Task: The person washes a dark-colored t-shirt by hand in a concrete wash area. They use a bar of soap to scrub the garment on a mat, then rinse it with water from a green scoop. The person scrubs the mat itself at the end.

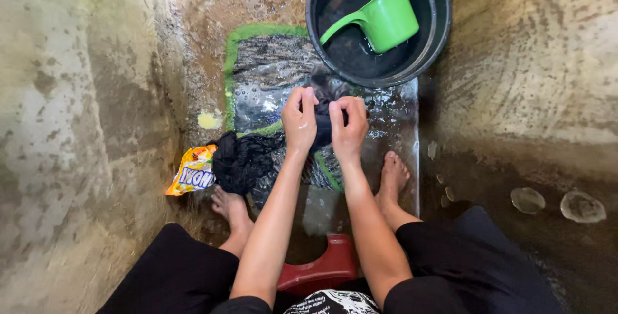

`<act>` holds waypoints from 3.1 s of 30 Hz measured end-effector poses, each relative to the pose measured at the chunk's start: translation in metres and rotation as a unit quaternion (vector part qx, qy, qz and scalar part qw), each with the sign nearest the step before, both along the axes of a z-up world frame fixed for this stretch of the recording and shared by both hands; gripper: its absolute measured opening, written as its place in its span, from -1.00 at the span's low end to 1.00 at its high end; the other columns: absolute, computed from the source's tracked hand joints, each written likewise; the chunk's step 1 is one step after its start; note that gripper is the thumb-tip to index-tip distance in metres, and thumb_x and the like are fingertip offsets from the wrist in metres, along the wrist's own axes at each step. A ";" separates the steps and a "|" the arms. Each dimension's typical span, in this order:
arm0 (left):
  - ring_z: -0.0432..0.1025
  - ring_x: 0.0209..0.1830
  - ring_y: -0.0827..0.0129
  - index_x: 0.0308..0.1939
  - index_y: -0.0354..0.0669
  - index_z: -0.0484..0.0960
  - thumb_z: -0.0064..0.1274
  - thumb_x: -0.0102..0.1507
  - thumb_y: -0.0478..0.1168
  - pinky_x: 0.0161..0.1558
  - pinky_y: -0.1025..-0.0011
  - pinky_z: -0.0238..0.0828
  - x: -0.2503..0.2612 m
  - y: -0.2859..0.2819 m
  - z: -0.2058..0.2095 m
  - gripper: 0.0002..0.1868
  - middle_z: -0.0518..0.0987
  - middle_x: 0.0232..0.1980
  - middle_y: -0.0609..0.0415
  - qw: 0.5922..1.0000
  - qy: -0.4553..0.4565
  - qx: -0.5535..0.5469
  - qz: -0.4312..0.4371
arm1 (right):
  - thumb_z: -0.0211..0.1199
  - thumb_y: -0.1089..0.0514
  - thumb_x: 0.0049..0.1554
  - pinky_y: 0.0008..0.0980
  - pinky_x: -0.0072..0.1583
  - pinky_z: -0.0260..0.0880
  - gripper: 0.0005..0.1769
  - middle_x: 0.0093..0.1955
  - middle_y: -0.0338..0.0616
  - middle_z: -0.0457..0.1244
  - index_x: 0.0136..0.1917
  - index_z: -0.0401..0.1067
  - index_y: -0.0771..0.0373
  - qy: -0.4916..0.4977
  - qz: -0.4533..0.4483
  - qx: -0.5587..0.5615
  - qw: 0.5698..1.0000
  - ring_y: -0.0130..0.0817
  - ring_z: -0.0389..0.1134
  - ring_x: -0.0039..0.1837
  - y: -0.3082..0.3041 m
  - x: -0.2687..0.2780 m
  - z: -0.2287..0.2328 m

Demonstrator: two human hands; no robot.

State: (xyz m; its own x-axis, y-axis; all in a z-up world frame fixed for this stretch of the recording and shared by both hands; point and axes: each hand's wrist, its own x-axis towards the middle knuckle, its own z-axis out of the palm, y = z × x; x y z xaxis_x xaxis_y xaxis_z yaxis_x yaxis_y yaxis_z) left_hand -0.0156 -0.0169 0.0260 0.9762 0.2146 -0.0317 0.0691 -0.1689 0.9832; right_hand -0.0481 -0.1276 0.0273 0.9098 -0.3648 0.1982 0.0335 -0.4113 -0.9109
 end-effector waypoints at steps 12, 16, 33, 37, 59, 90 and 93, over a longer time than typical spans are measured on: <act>0.46 -0.37 -0.04 -0.39 -0.26 0.49 0.10 0.36 -0.08 -0.26 0.12 0.37 -0.134 0.042 -0.130 -0.65 0.55 -0.38 -0.12 0.965 0.174 0.184 -0.070 | 0.40 0.00 0.16 -0.11 0.14 0.28 -0.80 -0.04 -0.12 0.29 -0.07 0.49 0.11 0.194 -0.012 -0.176 0.965 -0.04 0.28 0.04 0.018 -0.061 -0.087; 0.22 0.26 -0.17 0.17 -0.35 0.37 0.35 0.05 0.12 0.22 -0.07 0.20 -0.132 0.034 -0.121 -0.17 0.34 0.22 -0.29 0.916 0.228 0.323 -0.063 | 0.47 -0.16 -0.10 0.29 0.35 0.02 -0.17 0.47 0.18 0.05 0.39 0.37 0.11 0.055 0.104 -0.286 0.951 0.32 0.00 0.44 0.034 -0.007 -0.089; -0.43 0.68 -0.34 0.51 -0.52 -0.01 0.22 0.07 0.32 0.45 -0.46 -0.49 -0.121 0.041 -0.154 0.26 -0.30 0.67 -0.44 0.780 0.276 0.482 -0.289 | 0.54 -0.07 -0.07 -0.04 0.03 0.43 -0.64 0.18 0.00 0.24 -0.05 0.56 0.06 0.128 0.199 -0.298 0.925 0.06 0.28 0.22 0.032 -0.031 -0.144; -0.24 0.59 -0.32 0.48 -0.51 0.07 0.22 0.05 0.34 0.35 -0.47 -0.32 -0.117 0.034 -0.122 0.24 -0.15 0.58 -0.43 0.869 0.180 0.425 -0.176 | 0.49 -0.08 0.00 -0.06 0.08 0.41 -0.71 0.17 -0.05 0.26 -0.07 0.55 0.04 0.146 0.168 -0.297 0.929 0.03 0.31 0.21 0.023 0.003 -0.147; 0.39 -0.14 0.00 -0.23 -0.16 0.62 -0.05 0.37 -0.15 -0.13 0.07 0.31 -0.080 0.026 -0.179 -0.79 0.52 -0.19 -0.05 0.918 0.028 0.388 -0.072 | 0.19 -0.05 0.27 -0.01 0.20 0.15 -0.76 -0.02 -0.09 0.28 -0.07 0.45 0.14 0.248 0.101 -0.265 0.926 -0.05 0.27 0.11 0.029 -0.084 -0.176; 0.26 -0.25 0.48 -0.23 -0.36 0.48 -0.23 0.49 -0.06 -0.15 0.40 0.30 -0.025 0.013 -0.031 -0.59 0.45 -0.31 0.07 0.985 0.118 -0.109 0.067 | 0.45 0.33 -0.22 -0.23 0.36 0.24 -0.21 0.20 -0.04 0.31 0.30 0.34 0.17 0.174 0.290 -0.025 0.941 -0.09 0.27 0.29 -0.040 -0.004 0.034; 0.36 -0.24 0.43 -0.17 -0.37 0.51 -0.20 0.49 -0.08 -0.11 0.39 0.36 -0.029 0.016 -0.023 -0.62 0.52 -0.29 0.01 0.998 0.050 -0.025 0.003 | 0.33 0.41 -0.24 -0.22 0.40 0.24 -0.25 0.19 -0.05 0.26 0.25 0.31 0.19 0.114 0.293 0.013 0.949 -0.10 0.27 0.31 -0.047 -0.015 0.024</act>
State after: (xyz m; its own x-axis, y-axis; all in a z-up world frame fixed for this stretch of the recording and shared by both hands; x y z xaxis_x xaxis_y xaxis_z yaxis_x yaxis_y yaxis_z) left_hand -0.0446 -0.0013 0.0025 0.9663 0.2163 -0.1397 0.1680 -0.1184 0.9787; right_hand -0.0633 -0.1747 0.0510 0.9761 0.2149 -0.0307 0.0501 -0.3608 -0.9313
